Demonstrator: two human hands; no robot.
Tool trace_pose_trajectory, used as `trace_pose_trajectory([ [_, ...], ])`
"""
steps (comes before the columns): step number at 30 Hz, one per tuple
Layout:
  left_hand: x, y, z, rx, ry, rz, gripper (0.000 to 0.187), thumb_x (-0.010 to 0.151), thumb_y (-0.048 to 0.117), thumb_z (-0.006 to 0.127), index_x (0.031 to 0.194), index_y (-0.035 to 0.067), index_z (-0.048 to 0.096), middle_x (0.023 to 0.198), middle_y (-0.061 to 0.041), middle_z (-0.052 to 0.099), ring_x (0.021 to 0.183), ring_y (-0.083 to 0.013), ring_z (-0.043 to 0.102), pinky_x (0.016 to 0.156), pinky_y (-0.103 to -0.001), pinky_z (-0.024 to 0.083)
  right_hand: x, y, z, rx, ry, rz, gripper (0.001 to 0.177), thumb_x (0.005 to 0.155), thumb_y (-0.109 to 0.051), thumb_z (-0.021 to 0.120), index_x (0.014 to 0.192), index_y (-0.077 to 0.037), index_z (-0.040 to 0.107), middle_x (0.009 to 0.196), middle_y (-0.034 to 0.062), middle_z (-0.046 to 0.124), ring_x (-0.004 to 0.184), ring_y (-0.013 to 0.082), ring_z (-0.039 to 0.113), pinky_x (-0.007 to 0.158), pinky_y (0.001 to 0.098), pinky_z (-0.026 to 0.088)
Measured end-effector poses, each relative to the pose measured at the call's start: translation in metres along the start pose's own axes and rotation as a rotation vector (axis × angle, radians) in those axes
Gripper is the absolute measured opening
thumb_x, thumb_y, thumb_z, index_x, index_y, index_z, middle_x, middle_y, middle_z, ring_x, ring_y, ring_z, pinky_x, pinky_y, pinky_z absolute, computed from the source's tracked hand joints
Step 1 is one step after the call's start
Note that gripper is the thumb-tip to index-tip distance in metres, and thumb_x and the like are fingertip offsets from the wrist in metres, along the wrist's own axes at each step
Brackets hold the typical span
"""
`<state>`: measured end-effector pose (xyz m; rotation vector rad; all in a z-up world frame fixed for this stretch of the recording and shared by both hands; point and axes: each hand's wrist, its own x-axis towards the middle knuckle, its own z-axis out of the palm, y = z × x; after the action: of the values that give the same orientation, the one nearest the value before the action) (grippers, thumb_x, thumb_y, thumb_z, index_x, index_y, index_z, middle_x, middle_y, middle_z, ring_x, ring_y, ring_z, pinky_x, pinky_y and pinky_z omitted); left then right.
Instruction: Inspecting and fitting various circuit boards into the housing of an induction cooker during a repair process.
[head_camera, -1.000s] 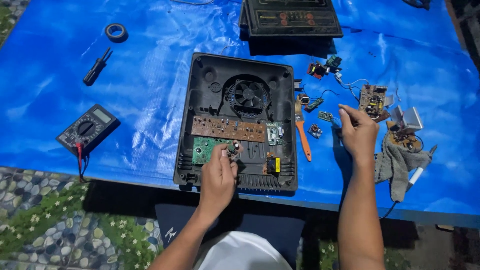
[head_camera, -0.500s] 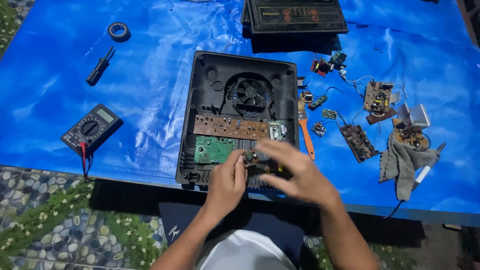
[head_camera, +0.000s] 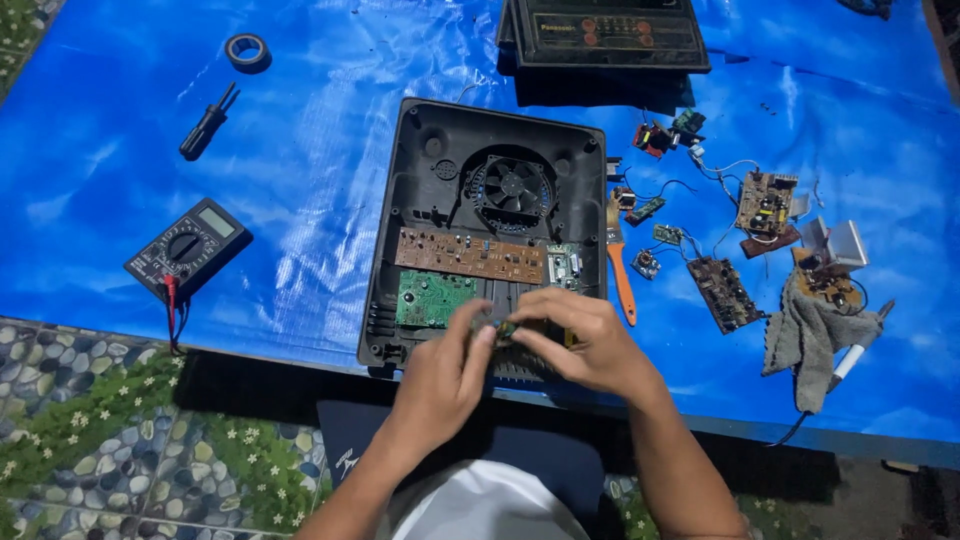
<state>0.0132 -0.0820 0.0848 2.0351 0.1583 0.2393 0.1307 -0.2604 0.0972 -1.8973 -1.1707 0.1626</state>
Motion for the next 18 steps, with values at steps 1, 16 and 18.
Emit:
trace_pose_trajectory([
  [1,0.002,-0.004,-0.005,-0.001,-0.001,0.0,0.033,0.099,0.018,0.051,0.131,0.007,0.054,0.063,-0.011,0.073,0.042,-0.0234,0.067,0.04,-0.042,0.045,0.0,0.004,-0.001,0.0,0.0,0.001,0.026,0.078,0.0,0.081,0.103,-0.002,0.075,0.105,0.0094,0.077,0.083,0.018,0.073,0.073,0.0279,0.062],
  [16,0.022,-0.054,-0.065,0.299,0.461,-0.096,0.049,0.111,0.028,0.036,0.132,-0.012,0.056,0.102,-0.035,0.065,0.08,-0.0533,0.067,0.06,-0.057,0.053,0.022,0.051,-0.045,-0.156,0.321,0.143,0.017,0.09,0.002,0.078,0.106,-0.003,0.078,0.095,0.0164,0.077,0.085,0.0359,0.075,0.079,0.0462,0.061],
  [18,0.024,-0.066,-0.06,0.268,0.415,-0.131,0.053,0.112,0.029,0.034,0.131,-0.014,0.056,0.102,-0.038,0.065,0.084,-0.0575,0.066,0.063,-0.059,0.053,0.029,0.056,-0.044,-0.155,0.33,0.125,0.015,0.09,0.0,0.08,0.105,-0.002,0.077,0.095,0.0155,0.077,0.085,0.0347,0.075,0.079,0.0445,0.061],
])
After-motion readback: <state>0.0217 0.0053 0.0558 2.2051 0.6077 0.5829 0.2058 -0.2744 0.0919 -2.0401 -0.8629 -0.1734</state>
